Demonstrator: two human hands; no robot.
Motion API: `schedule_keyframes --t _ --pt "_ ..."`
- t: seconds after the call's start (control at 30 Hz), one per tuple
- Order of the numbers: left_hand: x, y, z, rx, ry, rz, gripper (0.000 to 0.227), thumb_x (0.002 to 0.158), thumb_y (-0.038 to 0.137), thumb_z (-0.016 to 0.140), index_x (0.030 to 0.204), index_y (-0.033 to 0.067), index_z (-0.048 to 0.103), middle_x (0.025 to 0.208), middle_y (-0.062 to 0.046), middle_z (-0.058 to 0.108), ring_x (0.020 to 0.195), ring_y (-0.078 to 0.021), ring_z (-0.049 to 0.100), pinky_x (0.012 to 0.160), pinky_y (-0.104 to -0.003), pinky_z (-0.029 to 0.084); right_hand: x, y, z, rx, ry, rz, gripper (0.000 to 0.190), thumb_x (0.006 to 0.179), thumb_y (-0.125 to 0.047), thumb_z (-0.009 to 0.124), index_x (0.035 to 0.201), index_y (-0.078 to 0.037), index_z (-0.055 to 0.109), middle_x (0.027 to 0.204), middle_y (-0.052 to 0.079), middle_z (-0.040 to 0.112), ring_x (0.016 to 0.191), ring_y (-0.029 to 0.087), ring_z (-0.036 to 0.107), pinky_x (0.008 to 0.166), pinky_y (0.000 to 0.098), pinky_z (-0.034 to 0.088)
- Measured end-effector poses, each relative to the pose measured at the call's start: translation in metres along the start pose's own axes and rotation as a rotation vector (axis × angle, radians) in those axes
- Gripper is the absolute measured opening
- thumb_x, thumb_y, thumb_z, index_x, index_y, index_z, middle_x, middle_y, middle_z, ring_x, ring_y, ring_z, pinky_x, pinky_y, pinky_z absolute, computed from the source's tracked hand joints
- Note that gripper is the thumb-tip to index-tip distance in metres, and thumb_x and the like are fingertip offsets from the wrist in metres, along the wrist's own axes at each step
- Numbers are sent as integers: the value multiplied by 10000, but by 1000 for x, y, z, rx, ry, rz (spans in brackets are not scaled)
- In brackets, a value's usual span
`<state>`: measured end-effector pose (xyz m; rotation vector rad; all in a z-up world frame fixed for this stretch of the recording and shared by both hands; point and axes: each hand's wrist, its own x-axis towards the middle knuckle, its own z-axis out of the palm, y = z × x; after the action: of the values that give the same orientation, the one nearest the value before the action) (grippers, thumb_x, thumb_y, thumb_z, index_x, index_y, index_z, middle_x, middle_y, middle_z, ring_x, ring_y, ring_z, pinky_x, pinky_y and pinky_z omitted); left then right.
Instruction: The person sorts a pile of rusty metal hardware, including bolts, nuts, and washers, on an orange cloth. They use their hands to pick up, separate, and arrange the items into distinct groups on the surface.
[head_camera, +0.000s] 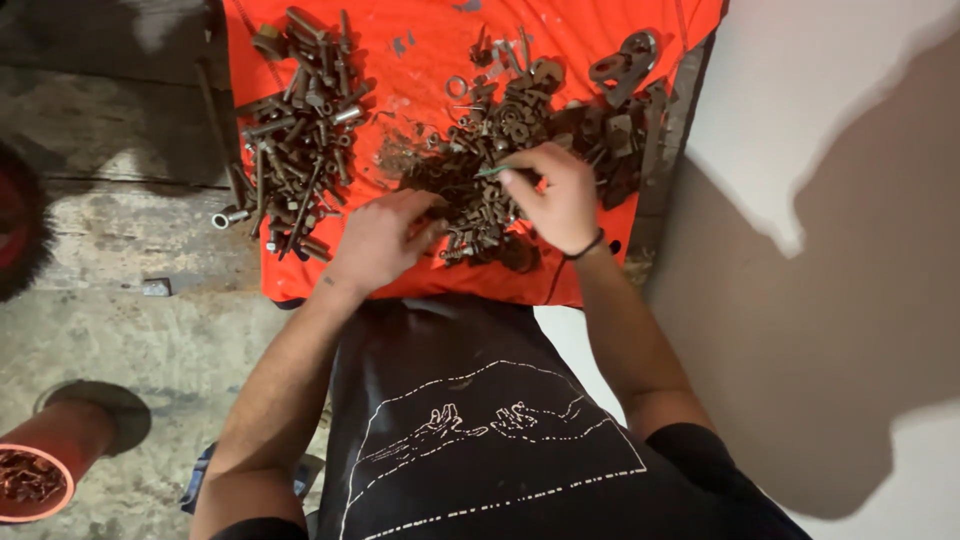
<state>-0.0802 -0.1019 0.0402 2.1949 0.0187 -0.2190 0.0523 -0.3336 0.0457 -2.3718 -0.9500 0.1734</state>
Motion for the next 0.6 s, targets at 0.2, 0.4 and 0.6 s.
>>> schedule_keyframes --t 0.2,0.4,0.6 --pt "-8 6 -6 -116 16 -112 267 942 306 711 1148 136 693 979 -106 730 792 -296 715 701 -433 565 -16 37 -26 636 2 343 141 986 -157 763 1029 -23 747 852 48 692 722 57 574 634 255 454" --pt "-16 -6 12 -71 -7 -119 271 946 332 697 1148 150 693 1006 -97 732 836 -286 732 712 -438 565 -33 85 -81 148 130 417 168 1015 -163 752 1073 -5 765 861 64 737 777 110 654 710 276 518" --pt "-1 -19 35 56 261 -22 413 936 252 705 1303 77 627 1252 -157 653 980 -378 675 751 -470 557 -31 77 -87 110 238 371 279 1044 -125 717 1292 0 701 996 103 736 806 115 628 733 281 516"
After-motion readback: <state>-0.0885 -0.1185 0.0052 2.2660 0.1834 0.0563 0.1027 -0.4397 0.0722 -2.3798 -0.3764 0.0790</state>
